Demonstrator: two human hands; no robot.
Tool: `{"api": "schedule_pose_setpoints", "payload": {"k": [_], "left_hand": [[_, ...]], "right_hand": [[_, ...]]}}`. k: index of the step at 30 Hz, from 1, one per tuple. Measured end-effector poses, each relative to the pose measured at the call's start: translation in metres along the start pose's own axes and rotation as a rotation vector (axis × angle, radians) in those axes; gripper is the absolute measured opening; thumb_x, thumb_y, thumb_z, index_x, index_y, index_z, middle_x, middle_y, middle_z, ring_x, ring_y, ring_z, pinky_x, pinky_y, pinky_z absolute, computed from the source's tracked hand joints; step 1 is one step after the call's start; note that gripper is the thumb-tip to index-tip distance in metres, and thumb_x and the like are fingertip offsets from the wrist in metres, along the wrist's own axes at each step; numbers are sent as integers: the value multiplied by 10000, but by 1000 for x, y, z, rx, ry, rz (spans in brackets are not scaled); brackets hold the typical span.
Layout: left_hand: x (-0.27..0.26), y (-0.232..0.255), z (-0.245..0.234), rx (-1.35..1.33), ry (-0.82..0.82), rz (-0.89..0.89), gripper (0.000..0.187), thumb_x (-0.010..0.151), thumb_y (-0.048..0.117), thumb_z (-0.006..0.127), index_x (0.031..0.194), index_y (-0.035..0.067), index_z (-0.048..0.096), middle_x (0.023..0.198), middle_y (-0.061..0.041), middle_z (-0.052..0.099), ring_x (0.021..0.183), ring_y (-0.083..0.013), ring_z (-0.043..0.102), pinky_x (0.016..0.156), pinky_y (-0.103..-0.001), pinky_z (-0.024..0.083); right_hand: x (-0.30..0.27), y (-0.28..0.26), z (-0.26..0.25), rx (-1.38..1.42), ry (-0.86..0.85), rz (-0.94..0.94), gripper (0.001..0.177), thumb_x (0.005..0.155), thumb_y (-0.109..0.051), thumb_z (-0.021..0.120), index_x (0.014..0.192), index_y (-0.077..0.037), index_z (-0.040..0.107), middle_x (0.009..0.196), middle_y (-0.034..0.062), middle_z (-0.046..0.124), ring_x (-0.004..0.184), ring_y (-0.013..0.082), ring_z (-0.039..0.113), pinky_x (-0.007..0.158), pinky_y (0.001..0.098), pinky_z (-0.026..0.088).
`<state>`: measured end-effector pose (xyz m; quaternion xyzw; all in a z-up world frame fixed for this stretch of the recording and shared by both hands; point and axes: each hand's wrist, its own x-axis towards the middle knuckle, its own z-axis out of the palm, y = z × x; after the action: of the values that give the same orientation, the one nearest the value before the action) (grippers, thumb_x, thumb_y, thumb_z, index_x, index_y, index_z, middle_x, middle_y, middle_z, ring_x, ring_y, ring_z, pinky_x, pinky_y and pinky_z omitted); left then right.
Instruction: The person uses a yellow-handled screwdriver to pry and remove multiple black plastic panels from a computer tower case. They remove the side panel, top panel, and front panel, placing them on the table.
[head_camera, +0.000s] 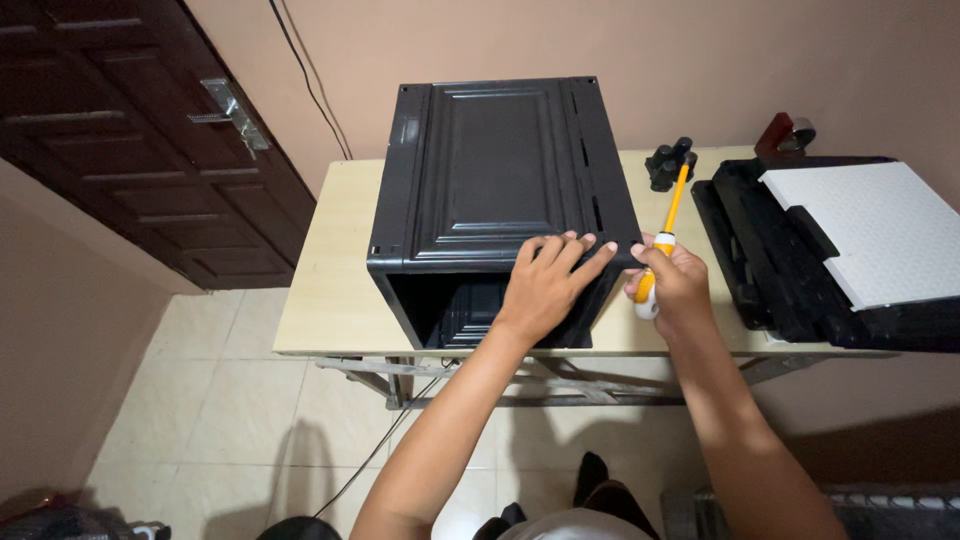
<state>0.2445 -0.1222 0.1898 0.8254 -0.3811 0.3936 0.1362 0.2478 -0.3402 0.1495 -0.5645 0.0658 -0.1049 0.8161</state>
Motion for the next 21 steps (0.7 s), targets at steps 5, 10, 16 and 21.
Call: {"api": "schedule_pose_setpoints", "payload": {"k": [5,10,16,21], "left_hand": [[0,-1,2,9,9,12,510,944,133,573,1446,223,583,1310,-33,652,1198,-224,615,1020,-411,445],[-1,-2,1,13,11,16,498,953,146,575,1445,221,587,1302,-35,653,1185,-223,615,1006,-408,447],[-1,-2,0,-20,36,7,468,951,179,600,1418,212,606,1297,-24,658,1162,-215,616,994,-401,451],[-2,-3,1,-59,43,2,479,931,194,666,1406,203,612,1276,-17,655,1159,-217,615,985,-397,454]], "right_hand": [[1,-2,2,10,52,44,425,914,-105,685,1273,76,546,779,98,631,514,166,594,509,289,477],[-2,-6,4,31,33,32,389,907,-107,687,1245,52,575,786,90,625,525,165,600,526,279,501],[-11,3,-11,-16,14,68,334,1002,-233,679,1153,51,592,786,102,623,551,172,597,532,282,486],[-42,58,-40,-96,199,268,342,1020,-330,584,1115,-11,661,800,67,623,549,147,591,500,279,488]]}}
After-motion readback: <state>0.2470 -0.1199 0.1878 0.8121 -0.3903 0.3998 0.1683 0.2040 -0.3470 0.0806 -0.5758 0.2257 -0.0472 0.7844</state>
